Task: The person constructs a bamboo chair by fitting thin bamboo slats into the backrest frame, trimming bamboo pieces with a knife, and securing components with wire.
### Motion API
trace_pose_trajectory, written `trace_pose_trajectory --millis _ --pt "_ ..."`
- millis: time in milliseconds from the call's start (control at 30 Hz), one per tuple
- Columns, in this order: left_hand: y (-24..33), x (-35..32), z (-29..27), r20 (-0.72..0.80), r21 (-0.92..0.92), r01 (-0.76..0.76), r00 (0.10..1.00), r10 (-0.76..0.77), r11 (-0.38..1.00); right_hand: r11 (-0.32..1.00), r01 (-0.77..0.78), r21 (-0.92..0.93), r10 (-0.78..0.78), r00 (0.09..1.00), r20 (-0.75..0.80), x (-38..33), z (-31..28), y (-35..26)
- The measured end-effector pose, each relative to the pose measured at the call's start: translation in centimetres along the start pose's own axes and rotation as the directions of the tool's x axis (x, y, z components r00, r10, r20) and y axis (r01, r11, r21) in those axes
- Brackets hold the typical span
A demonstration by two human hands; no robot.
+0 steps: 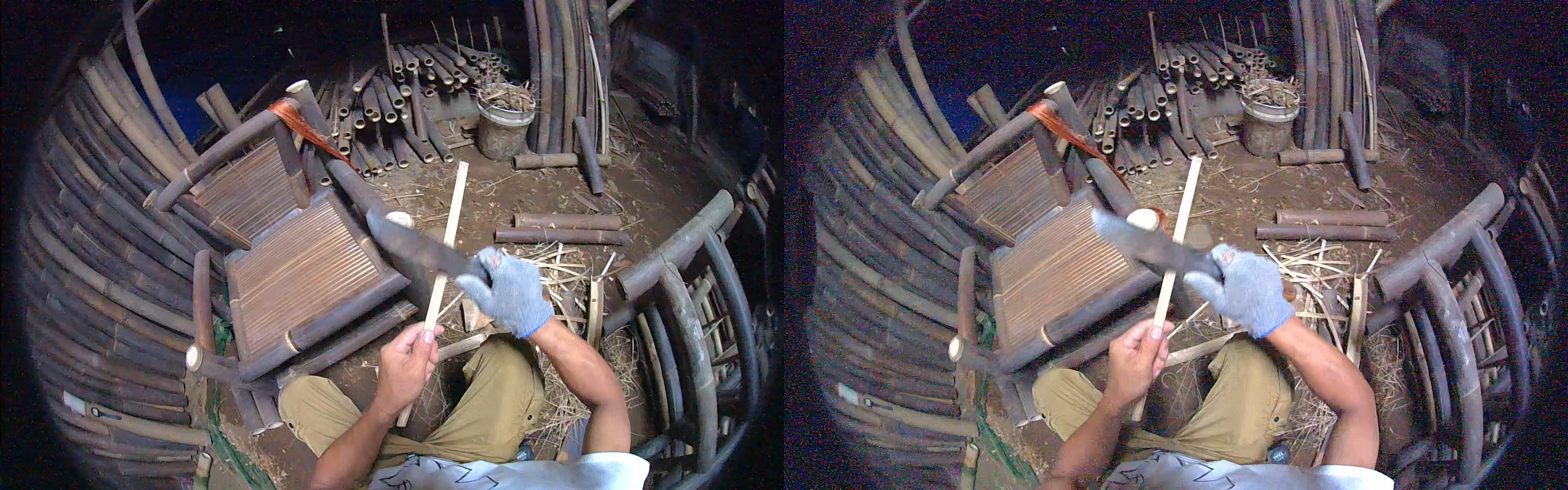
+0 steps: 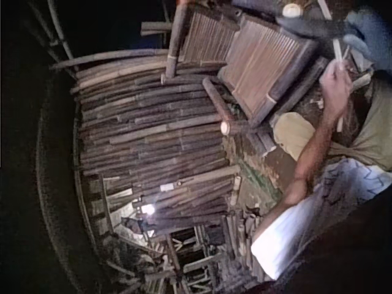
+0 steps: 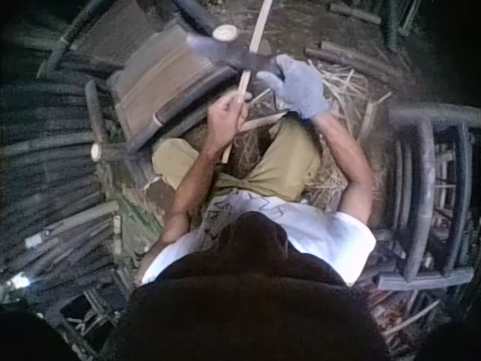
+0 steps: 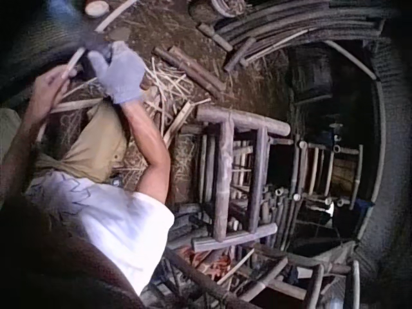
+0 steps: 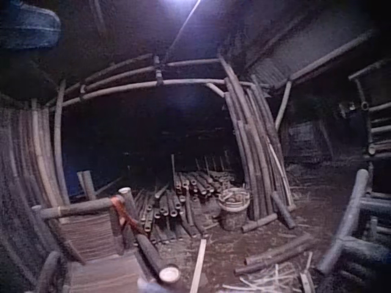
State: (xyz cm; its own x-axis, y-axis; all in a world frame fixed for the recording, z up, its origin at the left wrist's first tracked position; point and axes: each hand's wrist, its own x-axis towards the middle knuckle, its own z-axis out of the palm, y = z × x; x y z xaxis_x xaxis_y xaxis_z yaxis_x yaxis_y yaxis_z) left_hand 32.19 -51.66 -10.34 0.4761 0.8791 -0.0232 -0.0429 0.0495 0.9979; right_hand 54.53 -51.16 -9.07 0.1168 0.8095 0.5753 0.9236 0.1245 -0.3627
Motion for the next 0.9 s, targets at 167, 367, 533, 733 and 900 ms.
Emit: trace_pose_trajectory --millis 167,367,533,733,900 --pt "-1.0 -1.5 -0.3 0.044 -0.007 0.048 0.998 -0.048 0.999 0.995 -0.059 -0.076 0.056 0.997 -0.05 1.1 -0.6 1.9" --pt "-0.9 -2.1 -1.0 0.027 0.07 0.039 0.999 -0.041 0.997 0.992 -0.068 -0.111 0.066 0.998 -0.021 1.0 0.5 2.8" --pt "-1.5 -5.3 -2.5 0.112 0.33 0.249 0.948 -0.299 0.911 0.938 -0.242 -0.249 0.19 0.958 -0.216 2.5 0.1 13.0" --pt "-2.9 -3.9 -2.9 0.116 0.044 0.179 0.976 -0.183 0.983 0.99 -0.125 0.067 0.133 0.981 -0.143 0.4 -0.9 6.3" --pt "-2.0 -4.5 -2.0 0.111 0.042 0.305 0.945 -0.308 0.951 0.996 -0.075 0.057 0.075 0.997 -0.001 -0.8 0.0 5.2"
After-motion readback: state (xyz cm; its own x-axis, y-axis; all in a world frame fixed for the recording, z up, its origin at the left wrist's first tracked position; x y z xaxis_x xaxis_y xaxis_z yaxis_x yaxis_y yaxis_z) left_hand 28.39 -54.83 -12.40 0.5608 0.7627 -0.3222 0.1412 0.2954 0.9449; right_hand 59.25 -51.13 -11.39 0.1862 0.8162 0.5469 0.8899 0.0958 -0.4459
